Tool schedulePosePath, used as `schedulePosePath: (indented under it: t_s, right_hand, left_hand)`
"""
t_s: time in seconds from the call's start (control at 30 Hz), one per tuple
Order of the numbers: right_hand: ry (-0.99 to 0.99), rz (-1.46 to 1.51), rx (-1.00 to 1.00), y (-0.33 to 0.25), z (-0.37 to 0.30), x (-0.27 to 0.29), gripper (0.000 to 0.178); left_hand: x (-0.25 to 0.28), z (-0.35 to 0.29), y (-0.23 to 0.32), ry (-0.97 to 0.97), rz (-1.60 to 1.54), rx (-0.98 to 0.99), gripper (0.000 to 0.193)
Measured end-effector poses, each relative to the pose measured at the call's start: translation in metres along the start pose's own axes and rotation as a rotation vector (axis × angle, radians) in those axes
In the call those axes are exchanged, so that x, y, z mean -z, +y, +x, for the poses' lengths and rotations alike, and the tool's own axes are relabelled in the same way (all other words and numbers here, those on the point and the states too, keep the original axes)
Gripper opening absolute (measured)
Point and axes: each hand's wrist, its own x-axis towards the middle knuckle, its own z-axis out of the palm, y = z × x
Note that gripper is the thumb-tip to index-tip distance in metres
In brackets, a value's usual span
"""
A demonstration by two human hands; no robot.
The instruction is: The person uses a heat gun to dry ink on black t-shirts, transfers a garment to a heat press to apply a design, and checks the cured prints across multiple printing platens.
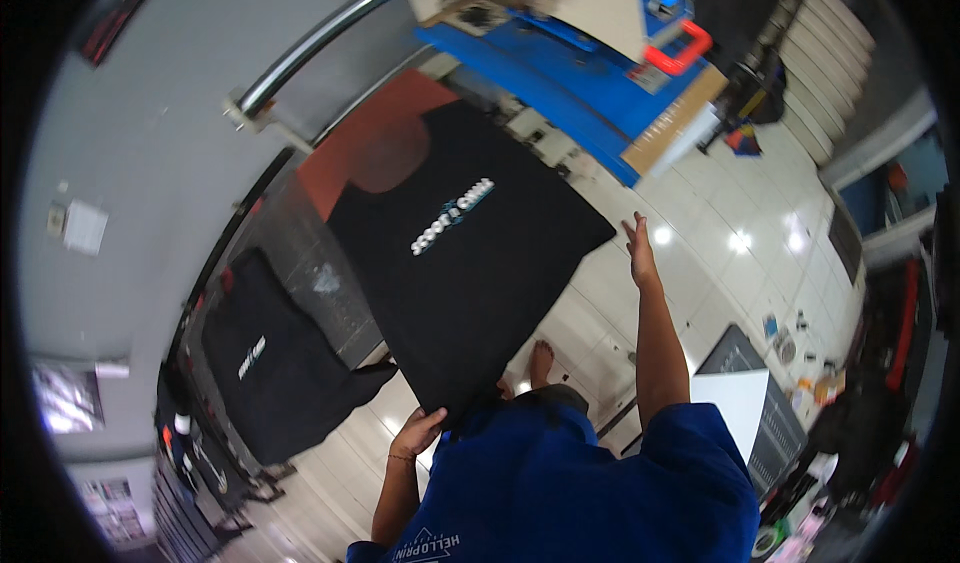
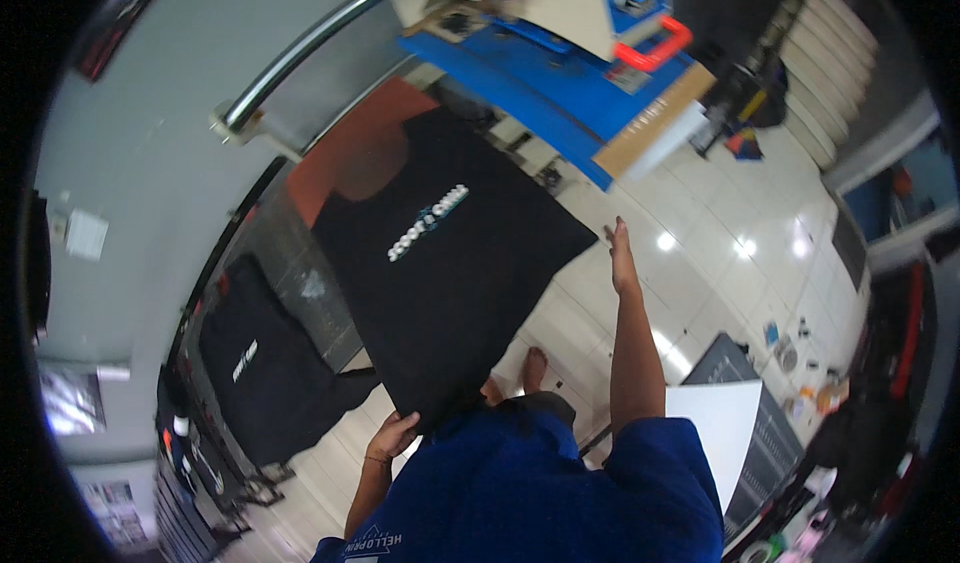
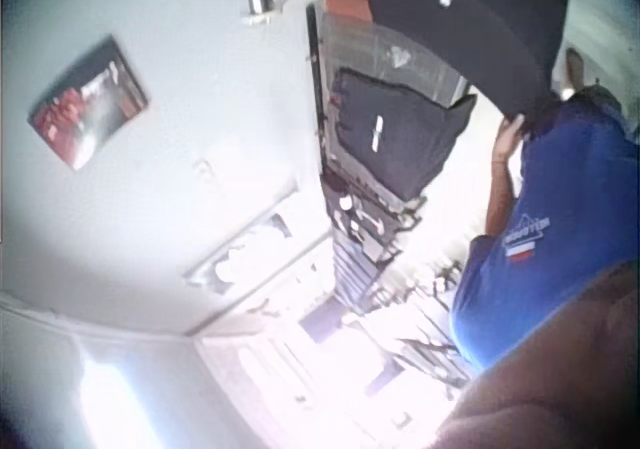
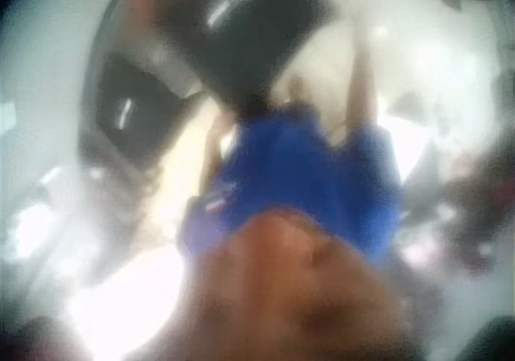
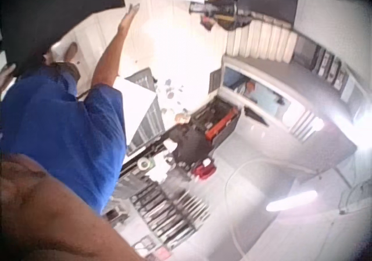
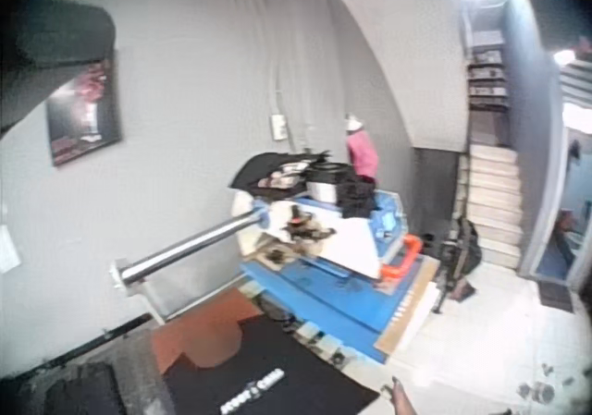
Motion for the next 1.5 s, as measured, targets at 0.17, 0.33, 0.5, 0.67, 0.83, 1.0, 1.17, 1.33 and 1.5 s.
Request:
schedulePosePath:
  t_s: [0.17,0.33,0.5,0.67,0.83,1.0,1.17,1.33,1.5]
  right_hand:
    - [-0.551,0.152,-0.221,0.021,0.019,0.001,0.064]
    - [-0.273,0.283,-0.075,-0.032,-0.026,0.065,0.039]
    - [-0.693,0.635,0.367,-0.173,-0.087,-0.03,0.052]
    - [-0.713,0.454,0.601,-0.234,-0.177,-0.198,0.048]
    - [-0.668,0.483,0.662,-0.222,-0.252,-0.36,0.046]
    - [-0.631,0.508,0.733,-0.19,-0.344,-0.449,0.06]
    - [-0.535,0.486,0.673,-0.183,-0.359,-0.474,0.059]
    - [-0.512,0.345,0.395,-0.185,-0.361,-0.558,0.049]
    - [-0.431,0.105,0.252,-0.181,-0.315,-0.668,0.036]
  left_hand:
    - [-0.051,-0.056,0.054,0.15,0.086,-0.126,0.043]
    - [-0.044,-0.088,0.1,0.191,0.086,-0.289,0.04]
    - [-0.002,-0.164,0.15,0.085,-0.245,-0.954,0.047]
    - [0.096,-0.298,0.164,0.447,0.172,-1.297,0.044]
    - [0.192,-0.418,0.157,0.406,0.016,-1.657,0.051]
    - [0.262,-0.502,0.099,0.452,0.109,-1.864,0.075]
    - [0.32,-0.551,0.048,0.922,-0.022,-1.902,0.065]
    - [0.325,-0.532,0.148,0.985,-0.333,-1.423,0.049]
    - [0.395,-0.488,0.274,1.147,-0.184,-1.057,0.046]
